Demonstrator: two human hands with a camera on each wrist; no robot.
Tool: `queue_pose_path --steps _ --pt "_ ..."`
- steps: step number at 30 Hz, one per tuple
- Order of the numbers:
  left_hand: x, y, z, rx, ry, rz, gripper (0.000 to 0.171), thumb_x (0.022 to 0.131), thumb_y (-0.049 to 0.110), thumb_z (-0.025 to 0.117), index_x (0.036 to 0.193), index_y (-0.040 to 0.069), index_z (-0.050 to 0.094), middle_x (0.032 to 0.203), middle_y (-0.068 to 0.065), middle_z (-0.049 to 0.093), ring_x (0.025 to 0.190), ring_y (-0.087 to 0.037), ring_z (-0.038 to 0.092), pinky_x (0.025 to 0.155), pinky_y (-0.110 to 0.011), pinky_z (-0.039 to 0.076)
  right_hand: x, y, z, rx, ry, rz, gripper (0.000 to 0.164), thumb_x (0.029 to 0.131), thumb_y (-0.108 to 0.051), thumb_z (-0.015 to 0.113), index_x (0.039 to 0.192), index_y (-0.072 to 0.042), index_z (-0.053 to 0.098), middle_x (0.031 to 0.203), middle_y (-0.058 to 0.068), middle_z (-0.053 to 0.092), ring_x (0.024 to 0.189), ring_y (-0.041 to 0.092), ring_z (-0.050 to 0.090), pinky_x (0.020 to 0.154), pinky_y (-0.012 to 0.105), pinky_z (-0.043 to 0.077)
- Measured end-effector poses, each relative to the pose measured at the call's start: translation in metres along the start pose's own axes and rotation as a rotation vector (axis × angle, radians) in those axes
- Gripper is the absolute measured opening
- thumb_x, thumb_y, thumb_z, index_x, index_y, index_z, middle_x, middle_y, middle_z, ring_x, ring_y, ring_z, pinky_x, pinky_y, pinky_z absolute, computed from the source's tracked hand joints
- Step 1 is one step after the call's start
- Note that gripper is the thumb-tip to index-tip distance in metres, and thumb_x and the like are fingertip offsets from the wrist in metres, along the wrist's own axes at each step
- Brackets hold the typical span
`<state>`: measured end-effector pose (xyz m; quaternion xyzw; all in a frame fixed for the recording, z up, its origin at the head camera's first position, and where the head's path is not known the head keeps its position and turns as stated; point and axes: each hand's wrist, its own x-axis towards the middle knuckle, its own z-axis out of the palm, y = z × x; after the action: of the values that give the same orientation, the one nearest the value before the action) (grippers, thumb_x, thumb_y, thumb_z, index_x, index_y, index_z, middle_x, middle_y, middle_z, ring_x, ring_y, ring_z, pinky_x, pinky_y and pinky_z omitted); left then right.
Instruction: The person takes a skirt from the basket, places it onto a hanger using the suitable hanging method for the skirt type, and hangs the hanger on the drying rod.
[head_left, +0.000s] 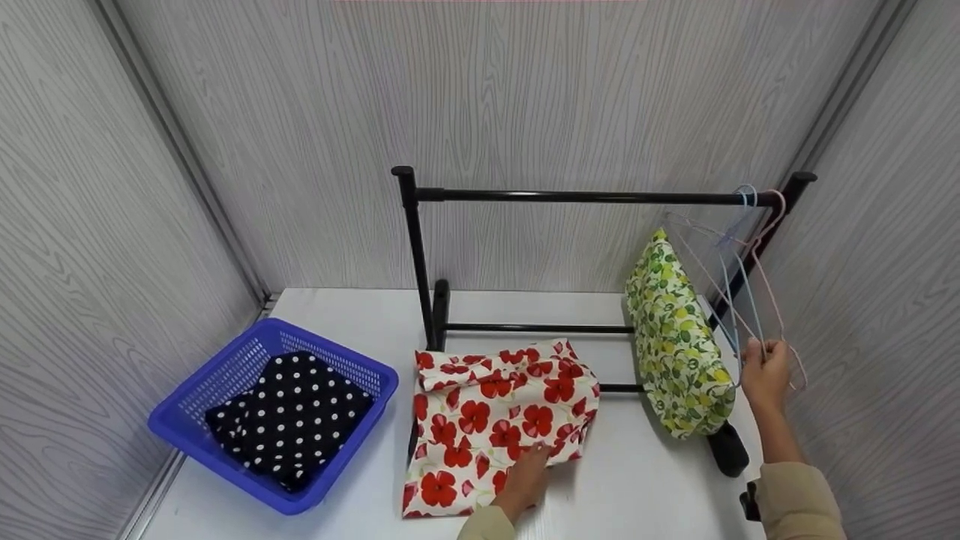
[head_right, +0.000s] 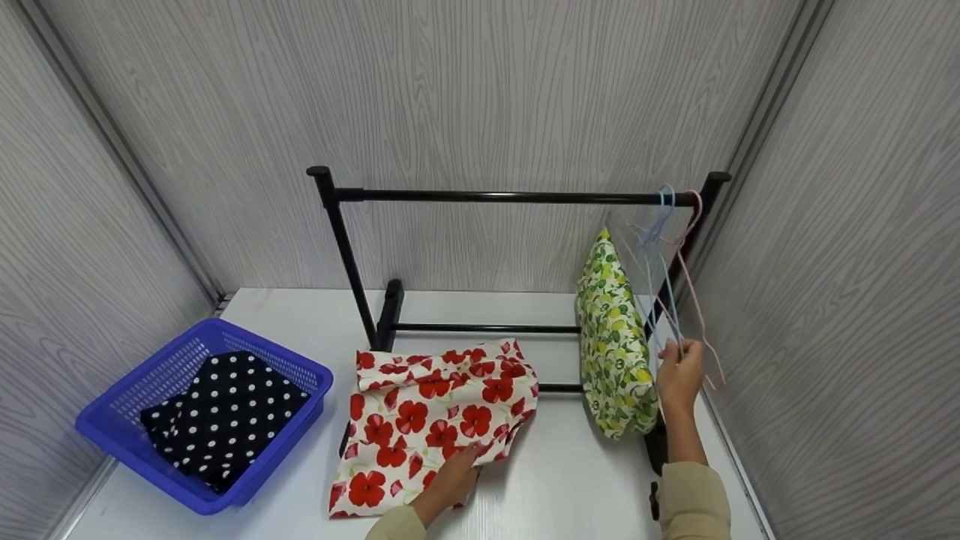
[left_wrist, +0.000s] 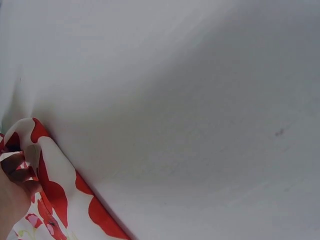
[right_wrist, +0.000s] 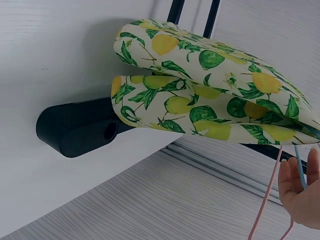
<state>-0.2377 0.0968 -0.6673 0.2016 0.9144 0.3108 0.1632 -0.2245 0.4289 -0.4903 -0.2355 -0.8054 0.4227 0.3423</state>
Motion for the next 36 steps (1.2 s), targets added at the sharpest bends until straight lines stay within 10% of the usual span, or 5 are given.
queue_pose_path --steps 14,27,36 --pt "0.001 0.002 0.000 0.004 -0.048 -0.071 0.039 0.094 0.013 0.051 0.132 0.015 0.049 0.137 -0.005 0.050 0.127 -0.023 0.046 0.103 -0.045 0.039 -0.013 -0.011 0.008 0.254 0.345 -0.151 0.014 0.097 -0.015 0.045 0.088 -0.022 0.053 0.073 -0.029 0.054 0.070 -0.017 0.055 0.066 0.004 0.043" --pt "0.002 -0.001 0.001 -0.015 -0.053 -0.050 0.038 0.093 0.010 0.052 0.131 0.012 0.050 0.137 -0.008 0.050 0.126 -0.025 0.047 0.101 -0.045 0.040 -0.043 -0.062 0.002 0.685 0.553 -0.303 0.019 0.088 0.007 0.054 0.082 -0.004 0.068 0.067 -0.007 0.066 0.064 0.003 0.065 0.069 0.015 0.052" --pt "-0.002 -0.001 0.000 0.065 0.056 0.103 0.031 0.089 0.001 0.053 0.120 0.004 0.056 0.121 -0.010 0.060 0.111 -0.024 0.058 0.093 -0.039 0.047 -0.049 -0.084 0.001 0.597 0.598 -0.273 0.016 0.089 -0.001 0.057 0.088 0.009 0.069 0.064 -0.016 0.064 0.063 -0.001 0.063 0.068 0.012 0.050"
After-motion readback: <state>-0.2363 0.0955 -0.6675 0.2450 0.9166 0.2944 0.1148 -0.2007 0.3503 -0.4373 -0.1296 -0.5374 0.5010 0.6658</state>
